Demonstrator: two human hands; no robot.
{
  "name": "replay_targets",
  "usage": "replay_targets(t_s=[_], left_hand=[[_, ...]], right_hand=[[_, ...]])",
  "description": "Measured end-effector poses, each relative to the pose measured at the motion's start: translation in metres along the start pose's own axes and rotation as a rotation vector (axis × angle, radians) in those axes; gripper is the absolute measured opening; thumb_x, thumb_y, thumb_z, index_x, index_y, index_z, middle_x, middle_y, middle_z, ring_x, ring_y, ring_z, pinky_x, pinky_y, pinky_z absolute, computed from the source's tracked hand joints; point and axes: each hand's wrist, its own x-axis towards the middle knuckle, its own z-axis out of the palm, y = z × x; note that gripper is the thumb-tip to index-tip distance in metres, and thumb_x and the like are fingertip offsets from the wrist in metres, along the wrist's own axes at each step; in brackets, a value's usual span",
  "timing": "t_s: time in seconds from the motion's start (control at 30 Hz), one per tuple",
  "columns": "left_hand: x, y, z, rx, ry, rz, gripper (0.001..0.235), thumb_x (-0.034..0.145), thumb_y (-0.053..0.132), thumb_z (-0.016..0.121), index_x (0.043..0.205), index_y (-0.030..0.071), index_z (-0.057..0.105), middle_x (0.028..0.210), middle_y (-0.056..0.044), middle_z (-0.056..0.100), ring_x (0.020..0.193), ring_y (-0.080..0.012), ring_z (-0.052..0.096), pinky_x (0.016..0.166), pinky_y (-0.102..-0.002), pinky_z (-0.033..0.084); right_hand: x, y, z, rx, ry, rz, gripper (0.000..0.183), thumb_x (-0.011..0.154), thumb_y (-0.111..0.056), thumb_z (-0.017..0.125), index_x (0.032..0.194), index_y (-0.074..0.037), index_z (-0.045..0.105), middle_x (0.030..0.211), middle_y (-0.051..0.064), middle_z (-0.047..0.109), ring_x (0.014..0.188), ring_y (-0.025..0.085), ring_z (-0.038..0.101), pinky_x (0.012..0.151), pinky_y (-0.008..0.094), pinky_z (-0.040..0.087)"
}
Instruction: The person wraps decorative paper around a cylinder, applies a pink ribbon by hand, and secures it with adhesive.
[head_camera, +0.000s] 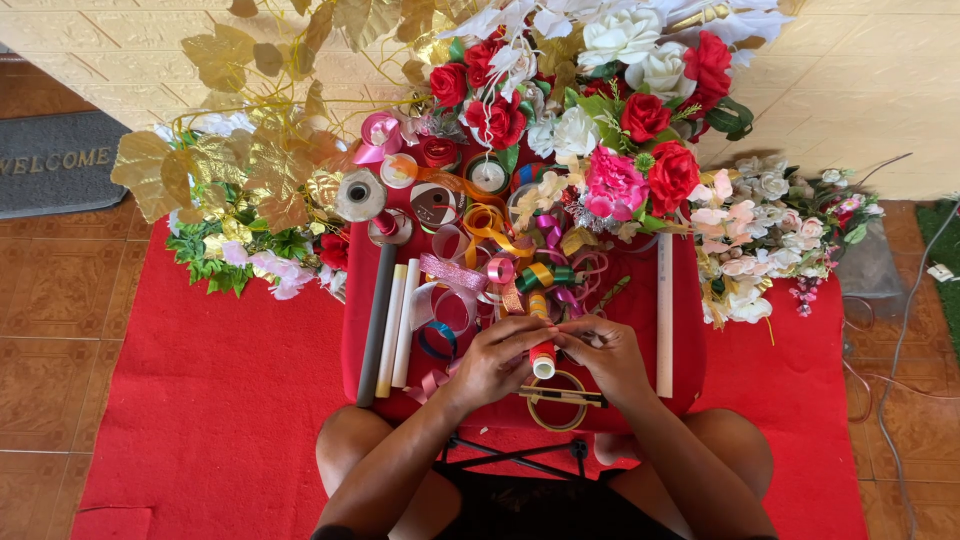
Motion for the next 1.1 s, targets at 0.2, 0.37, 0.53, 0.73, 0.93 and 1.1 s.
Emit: replay_targets(t_s=[0.2,0.37,0.53,0.73,0.93,1.1], left_hand=[[0.009,0.010,-0.003,0.023,-0.005,-0.028,0.040,0.075,-0.006,0.083,0.114,-0.004,0.072,0.110,-0.024,0.071,0.104,-0.0414,0.071,0.090,-0.054,0.060],[0.003,0.005,0.000,0.012,0.023,-0.048,0.043,0.075,-0.005,0.083,0.117,-0.003,0.072,0.111,-0.023,0.071,0.104,-0.0417,0.071,0.090,-0.054,0.060],[-0.002,0.002,0.001,0.001,0.083,-0.063,0.043,0.078,-0.002,0.083,0.119,0.000,0.073,0.114,-0.020,0.072,0.105,-0.0412,0.072,0.089,-0.052,0.059],[0.004,0.007,0.000,0.000,0.140,-0.074,0.048,0.075,-0.002,0.084,0.122,0.002,0.074,0.114,-0.018,0.072,0.106,-0.0381,0.072,0.090,-0.048,0.059],[0.005,0.007,0.001,-0.001,0.167,-0.065,0.051,0.076,-0.006,0.082,0.126,-0.002,0.072,0.116,-0.021,0.071,0.109,-0.0415,0.070,0.092,-0.051,0.058],[0.012,0.015,0.000,-0.007,0.161,-0.068,0.052,0.075,-0.007,0.081,0.126,-0.001,0.072,0.117,-0.021,0.070,0.111,-0.0412,0.069,0.093,-0.050,0.058]], right_hand=[[0.002,0.008,-0.004,-0.004,-0.016,-0.019,0.018,0.091,-0.004,0.079,0.104,0.007,0.077,0.076,0.018,0.070,0.061,0.009,0.057,0.052,0.026,0.047],[0.003,0.018,-0.011,0.007,-0.038,-0.018,0.020,0.090,-0.003,0.080,0.105,0.010,0.075,0.078,0.022,0.070,0.059,0.014,0.064,0.051,0.028,0.053],[0.001,0.024,-0.015,-0.019,-0.057,-0.022,0.024,0.087,-0.001,0.081,0.106,0.012,0.074,0.080,0.023,0.071,0.057,0.013,0.066,0.050,0.029,0.057],[0.002,0.022,-0.012,-0.061,-0.087,-0.079,0.020,0.088,-0.001,0.080,0.105,0.008,0.076,0.085,0.021,0.074,0.058,0.012,0.066,0.051,0.028,0.056],[0.003,0.013,-0.008,-0.073,-0.101,-0.074,0.018,0.090,-0.003,0.079,0.105,0.007,0.076,0.079,0.018,0.074,0.057,0.010,0.063,0.050,0.026,0.054],[0.004,0.014,-0.009,-0.089,-0.100,-0.079,0.016,0.092,-0.005,0.077,0.104,0.006,0.076,0.078,0.019,0.074,0.057,0.010,0.063,0.050,0.025,0.054]])
